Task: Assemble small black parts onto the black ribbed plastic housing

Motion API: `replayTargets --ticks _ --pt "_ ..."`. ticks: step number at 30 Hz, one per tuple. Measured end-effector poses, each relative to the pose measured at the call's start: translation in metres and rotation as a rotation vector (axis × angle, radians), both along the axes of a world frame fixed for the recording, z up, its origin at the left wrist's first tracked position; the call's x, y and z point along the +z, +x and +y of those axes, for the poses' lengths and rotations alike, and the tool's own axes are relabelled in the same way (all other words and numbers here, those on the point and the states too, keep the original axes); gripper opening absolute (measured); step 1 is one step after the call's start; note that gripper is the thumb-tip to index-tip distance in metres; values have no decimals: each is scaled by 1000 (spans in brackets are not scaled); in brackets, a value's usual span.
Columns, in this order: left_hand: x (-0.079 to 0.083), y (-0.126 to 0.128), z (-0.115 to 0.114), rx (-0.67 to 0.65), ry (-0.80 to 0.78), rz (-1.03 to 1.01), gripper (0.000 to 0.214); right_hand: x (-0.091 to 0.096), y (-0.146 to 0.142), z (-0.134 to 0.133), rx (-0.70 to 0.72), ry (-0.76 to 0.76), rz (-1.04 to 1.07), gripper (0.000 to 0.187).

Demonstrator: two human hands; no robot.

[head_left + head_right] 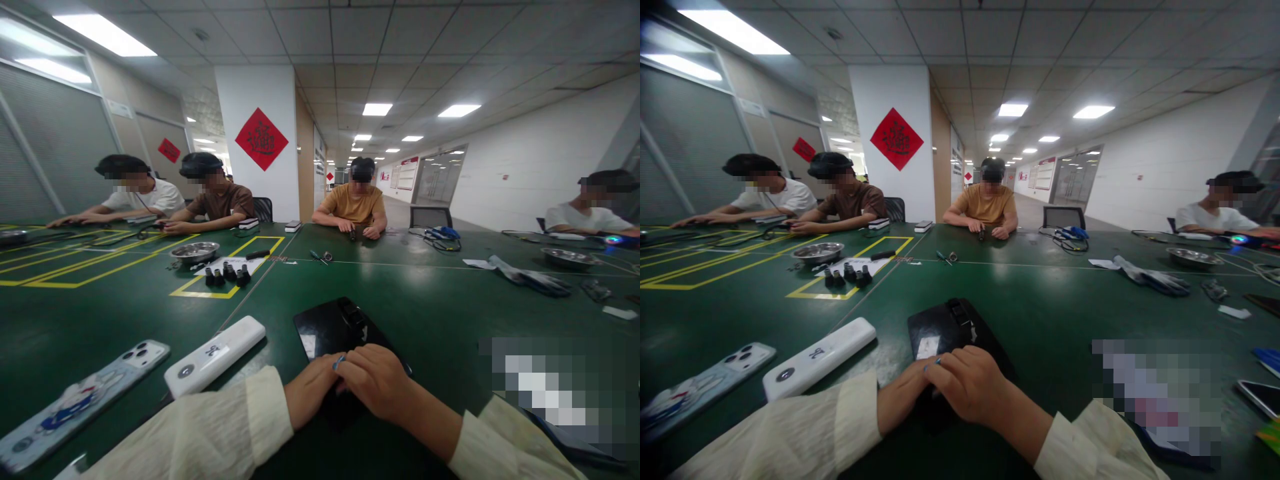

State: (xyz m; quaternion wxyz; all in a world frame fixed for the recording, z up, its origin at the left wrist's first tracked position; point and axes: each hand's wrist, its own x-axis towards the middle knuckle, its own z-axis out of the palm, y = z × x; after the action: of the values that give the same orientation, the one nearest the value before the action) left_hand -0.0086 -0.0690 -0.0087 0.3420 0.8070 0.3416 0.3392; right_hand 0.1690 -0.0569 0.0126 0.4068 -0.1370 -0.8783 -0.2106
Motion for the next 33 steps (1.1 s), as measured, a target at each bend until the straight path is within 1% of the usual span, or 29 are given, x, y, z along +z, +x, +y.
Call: replayTargets --ticks 5,8,10,12,14,16,19,20,22,25,27,29,33 --pt "9 8 5 -14 -27 -80 44 6 3 1 -66 33 -39 14" --pt "12 11 8 -29 -123 -126 39 13 8 2 -81 90 -83 12" --pt "12 12 10 -34 -178 -163 37 15 11 4 -112 115 -52 13" --pt "12 12 10 -34 -190 -211 36 16 14 8 -192 115 23 18" --pt "11 12 11 -11 -146 -241 36 17 14 15 -315 93 73 23" --pt "11 10 14 46 -67 -233 36 17 14 23 -459 25 71 29" --pt "9 6 22 177 35 -236 35 17 10 33 -634 -183 14 44" --pt "9 4 25 210 51 -246 34 17 8 35 -662 -259 -1 49" --pt "9 1 31 254 65 -266 32 15 6 38 -672 -394 -8 54" --pt "12 -2 37 319 93 -311 31 12 4 37 -657 -544 17 50" --pt "14 -2 39 373 128 -348 28 12 4 36 -672 -583 12 48" --pt "15 -3 41 412 159 -375 26 13 5 35 -709 -583 -14 49" --pt "13 -5 43 442 191 -422 25 19 7 34 -787 -586 -37 47"
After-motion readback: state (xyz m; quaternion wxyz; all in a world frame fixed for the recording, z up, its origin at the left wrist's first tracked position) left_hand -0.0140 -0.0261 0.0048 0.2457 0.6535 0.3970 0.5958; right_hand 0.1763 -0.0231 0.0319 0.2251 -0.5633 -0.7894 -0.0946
